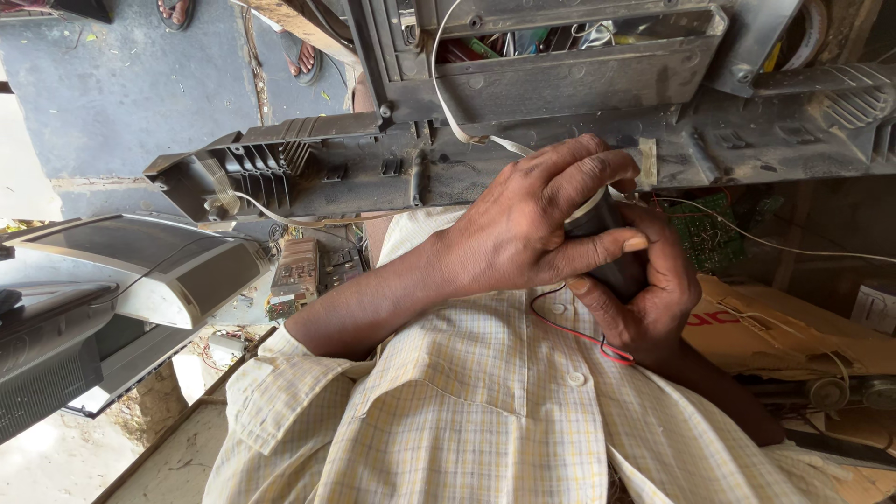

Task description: The person uses pliers to adjust wires on a cylindrical speaker component. They then place the speaker into the chassis of a disassembled television and reposition it.

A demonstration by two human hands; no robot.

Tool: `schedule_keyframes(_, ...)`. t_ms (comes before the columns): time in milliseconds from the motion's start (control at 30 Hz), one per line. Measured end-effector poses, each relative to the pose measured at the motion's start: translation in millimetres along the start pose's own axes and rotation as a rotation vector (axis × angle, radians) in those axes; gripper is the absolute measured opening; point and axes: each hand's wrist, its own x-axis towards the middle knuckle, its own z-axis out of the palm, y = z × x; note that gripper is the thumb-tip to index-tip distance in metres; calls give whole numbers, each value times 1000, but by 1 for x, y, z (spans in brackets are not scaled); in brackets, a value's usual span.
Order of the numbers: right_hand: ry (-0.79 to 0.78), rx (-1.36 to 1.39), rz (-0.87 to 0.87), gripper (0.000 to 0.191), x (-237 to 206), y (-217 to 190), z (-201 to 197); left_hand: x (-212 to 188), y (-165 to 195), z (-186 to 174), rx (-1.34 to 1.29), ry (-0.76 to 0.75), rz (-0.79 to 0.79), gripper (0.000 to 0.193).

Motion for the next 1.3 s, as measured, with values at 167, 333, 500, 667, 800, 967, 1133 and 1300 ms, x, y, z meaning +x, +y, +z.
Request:
schedule_keyframes(167, 6, 160, 30, 49, -7, -1, 2, 3, 13, 0, 4, 16, -52, 51)
schedule_keyframes(333, 10, 401, 347, 46, -5, 0, 4, 12, 15, 0, 54, 42, -97, 51)
schedule_keyframes(500, -44, 846, 293, 69, 6, 3, 8, 16, 13, -9, -300, 92, -62, 64)
schedule_keyframes(667, -53, 900, 232, 77, 11, 11, 11, 16, 10, -5, -609, 107, -36, 62)
schedule_keyframes(800, -126, 956, 221, 64, 8, 23, 12, 14, 2, 0, -617, 99, -69, 58)
schedule_keyframes(967, -116, 1044, 300, 54, -3, 46, 12, 12, -4, 5, -538, 93, -126, 63)
schedule_keyframes(1133, -186, 1174, 280, 56, -9, 66, 10, 11, -9, 8, -540, 86, -125, 65)
schedule_keyframes(1300, -248, 1239, 225, 65, -9, 75, 13, 11, -13, 10, -636, 74, -148, 54)
